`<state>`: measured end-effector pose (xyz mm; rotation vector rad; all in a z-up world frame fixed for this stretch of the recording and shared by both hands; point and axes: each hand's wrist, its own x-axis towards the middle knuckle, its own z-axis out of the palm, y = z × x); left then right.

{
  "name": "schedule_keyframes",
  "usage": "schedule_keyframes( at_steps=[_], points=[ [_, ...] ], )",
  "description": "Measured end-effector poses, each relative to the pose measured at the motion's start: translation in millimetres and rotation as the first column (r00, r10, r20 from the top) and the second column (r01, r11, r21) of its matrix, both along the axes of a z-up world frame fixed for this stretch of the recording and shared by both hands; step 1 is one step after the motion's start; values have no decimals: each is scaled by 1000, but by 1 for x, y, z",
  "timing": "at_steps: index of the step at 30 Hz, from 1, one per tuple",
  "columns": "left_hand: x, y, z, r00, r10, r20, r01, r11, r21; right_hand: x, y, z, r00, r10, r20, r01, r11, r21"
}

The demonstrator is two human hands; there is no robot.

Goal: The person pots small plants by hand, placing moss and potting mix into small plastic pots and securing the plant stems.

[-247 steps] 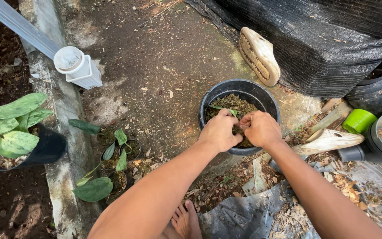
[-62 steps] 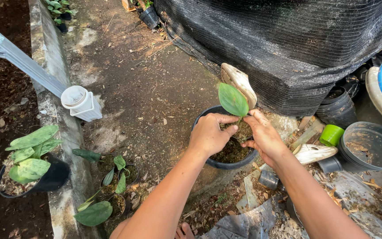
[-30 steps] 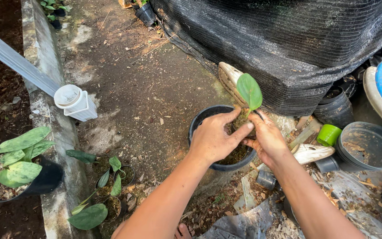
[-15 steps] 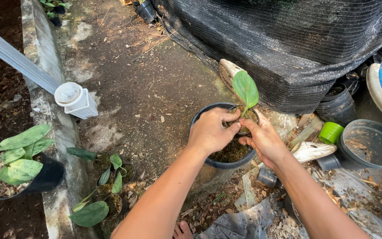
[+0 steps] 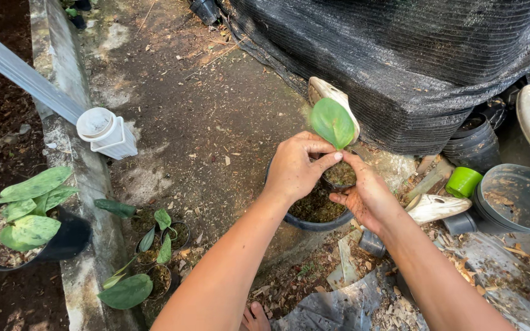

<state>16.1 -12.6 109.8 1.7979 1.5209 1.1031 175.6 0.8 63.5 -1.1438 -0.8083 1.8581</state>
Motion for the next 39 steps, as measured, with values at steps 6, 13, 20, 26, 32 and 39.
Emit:
schedule_keyframes(
  at_steps=[6, 13, 20, 26, 32, 39],
  points=[
    [5, -6, 4, 996, -42, -77, 51, 993, 110, 3, 2, -9, 998, -19, -55, 25, 994, 105],
    [7, -3, 0, 994, -50, -98, 58, 995, 76, 3, 3, -8, 998, -60, 4, 59, 992, 114],
    [8, 0, -2, 996, -69, -54, 63, 992, -106, 7, 11, -10, 993, -89, 82, 80, 991, 109],
    [13, -1, 5, 968, -251, -24, 238, 941, -240, 24, 17, -16, 997, -42, 57, 32, 985, 170],
    [26, 9, -8, 912, -410, -5, 409, 911, 50, 69, 13, 3, 974, 180, -134, -129, 938, 321],
    [36, 14, -13, 853, -501, 145, 485, 864, 133, 201, 7, -27, 649, 40, 760, -263, 949, 175]
  ],
)
